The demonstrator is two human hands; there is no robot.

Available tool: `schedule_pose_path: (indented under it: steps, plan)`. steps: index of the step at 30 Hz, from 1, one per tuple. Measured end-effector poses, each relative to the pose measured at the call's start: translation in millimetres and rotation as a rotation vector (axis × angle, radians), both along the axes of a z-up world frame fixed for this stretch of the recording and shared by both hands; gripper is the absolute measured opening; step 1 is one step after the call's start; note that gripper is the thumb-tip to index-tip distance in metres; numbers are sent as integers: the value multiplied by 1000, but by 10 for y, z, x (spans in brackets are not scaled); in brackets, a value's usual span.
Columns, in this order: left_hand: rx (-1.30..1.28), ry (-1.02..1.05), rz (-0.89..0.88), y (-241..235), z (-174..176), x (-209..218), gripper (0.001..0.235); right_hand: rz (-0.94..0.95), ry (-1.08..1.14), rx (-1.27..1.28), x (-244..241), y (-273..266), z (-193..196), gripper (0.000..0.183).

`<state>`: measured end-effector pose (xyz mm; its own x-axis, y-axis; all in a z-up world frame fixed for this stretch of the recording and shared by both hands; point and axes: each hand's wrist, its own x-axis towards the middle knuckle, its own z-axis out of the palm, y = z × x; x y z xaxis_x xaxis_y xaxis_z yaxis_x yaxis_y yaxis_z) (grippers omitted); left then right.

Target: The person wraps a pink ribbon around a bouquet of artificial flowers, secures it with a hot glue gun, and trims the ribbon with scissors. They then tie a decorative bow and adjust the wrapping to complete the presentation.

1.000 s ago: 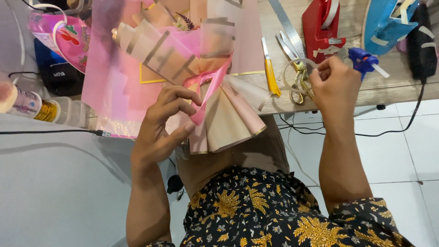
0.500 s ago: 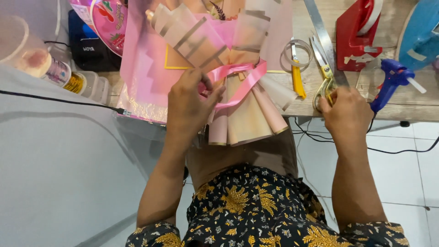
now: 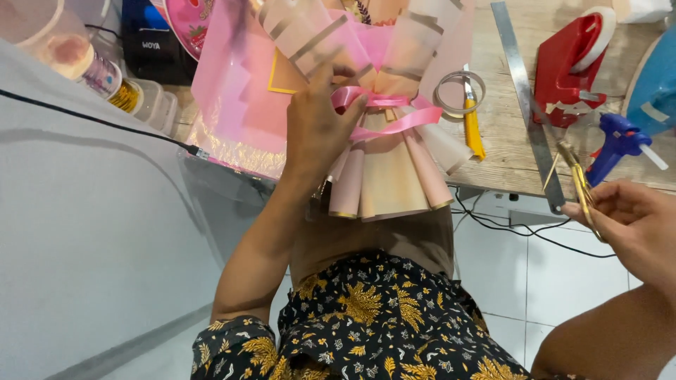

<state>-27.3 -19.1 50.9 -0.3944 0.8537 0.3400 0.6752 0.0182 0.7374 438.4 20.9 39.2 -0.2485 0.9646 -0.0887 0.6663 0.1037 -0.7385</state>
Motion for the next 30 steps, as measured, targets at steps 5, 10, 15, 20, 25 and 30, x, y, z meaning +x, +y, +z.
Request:
schedule_pose_path:
  steps: [5,10,15,20,25,30]
  plan:
    - [-38,-103,10,-30,95,25,34,599,633,-256,-792,-223,-48,56]
    - [-66,-200,10,-19,88,52,33,737,988,-836,-1546,-545,-181,66]
    - [32,-249,-16,5,73,71,36,555,883,-919,-1820,-708,-59,67]
    - [-25,-409,-59,-113,281,152,32,496,908,-907,-2007,-690,-1,64]
    - [-33,-267,15,-31,42,51,37,293,768,-815,-2071,-712,-34,62]
    - [-13,-277,13,-14,0,38,36,260,703,-710,-2110,-717,56,59]
